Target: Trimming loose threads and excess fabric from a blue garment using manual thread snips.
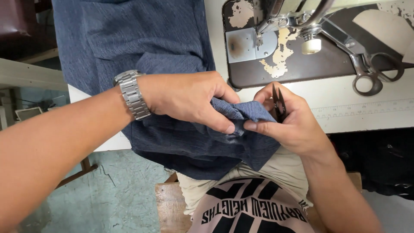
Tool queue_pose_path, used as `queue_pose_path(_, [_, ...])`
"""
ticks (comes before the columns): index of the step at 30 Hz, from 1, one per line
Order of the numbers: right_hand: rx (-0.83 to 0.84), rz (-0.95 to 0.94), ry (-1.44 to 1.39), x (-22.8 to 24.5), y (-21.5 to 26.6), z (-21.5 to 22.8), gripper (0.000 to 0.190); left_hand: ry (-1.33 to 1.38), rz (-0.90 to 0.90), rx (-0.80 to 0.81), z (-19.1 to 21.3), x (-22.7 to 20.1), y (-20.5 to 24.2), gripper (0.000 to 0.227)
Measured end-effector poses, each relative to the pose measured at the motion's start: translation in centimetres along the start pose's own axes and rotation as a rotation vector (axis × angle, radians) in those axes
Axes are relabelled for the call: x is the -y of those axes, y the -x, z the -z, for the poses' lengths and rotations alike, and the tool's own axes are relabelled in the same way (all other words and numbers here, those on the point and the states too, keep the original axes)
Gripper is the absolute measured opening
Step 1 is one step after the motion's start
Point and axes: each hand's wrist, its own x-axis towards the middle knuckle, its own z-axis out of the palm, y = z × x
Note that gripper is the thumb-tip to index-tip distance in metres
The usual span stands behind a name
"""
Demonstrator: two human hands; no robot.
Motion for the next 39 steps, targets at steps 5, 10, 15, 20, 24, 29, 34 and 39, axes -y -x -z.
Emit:
queue_pose_path(5, [0.057,-0.053,-0.219,-1.0,-0.7,-0.3,0.041,0.109,-0.013,0.022,-0.5,1.6,0.5,0.017])
queue_pose_path(10, [0.075,-0.07,-0.248,-0.9,-1.3,-0.8,0.037,0.216,0.056,-0.015,-1.1,2.2,0.7,0.032])
queue_pose_path(15, [0.082,-0.063,-0.274,-1.0,-1.6,-1.0,0.035,0.273,0.022,-0.049,-1.7,3.0,0.3,0.029])
queue_pose_path(20, [0.069,-0.046,-0.268,-1.1,-1.8,-1.1,0.034,0.305,-0.056,-0.063,-2.5,4.3,0.0,0.019])
queue_pose_path(24, [0.084,-0.005,-0.227,-0.4,-2.1,-0.7,0.037,0.387,-0.149,-0.05,-2.9,4.8,0.3,0.031])
queue_pose_path(29, [0.073,0.003,-0.105,0.2,-1.4,0.5,0.05,0.341,-0.172,-0.031,-3.1,4.7,0.7,0.032])
queue_pose_path(34, [0.104,0.042,-0.122,0.6,-0.9,1.1,0.046,0.316,-0.085,-0.053,-3.3,4.0,0.8,0.027])
queue_pose_path(39, [0.226,-0.043,-0.049,1.6,-1.1,0.7,0.06,0.374,-0.049,-0.111,-3.6,2.5,1.4,0.036])
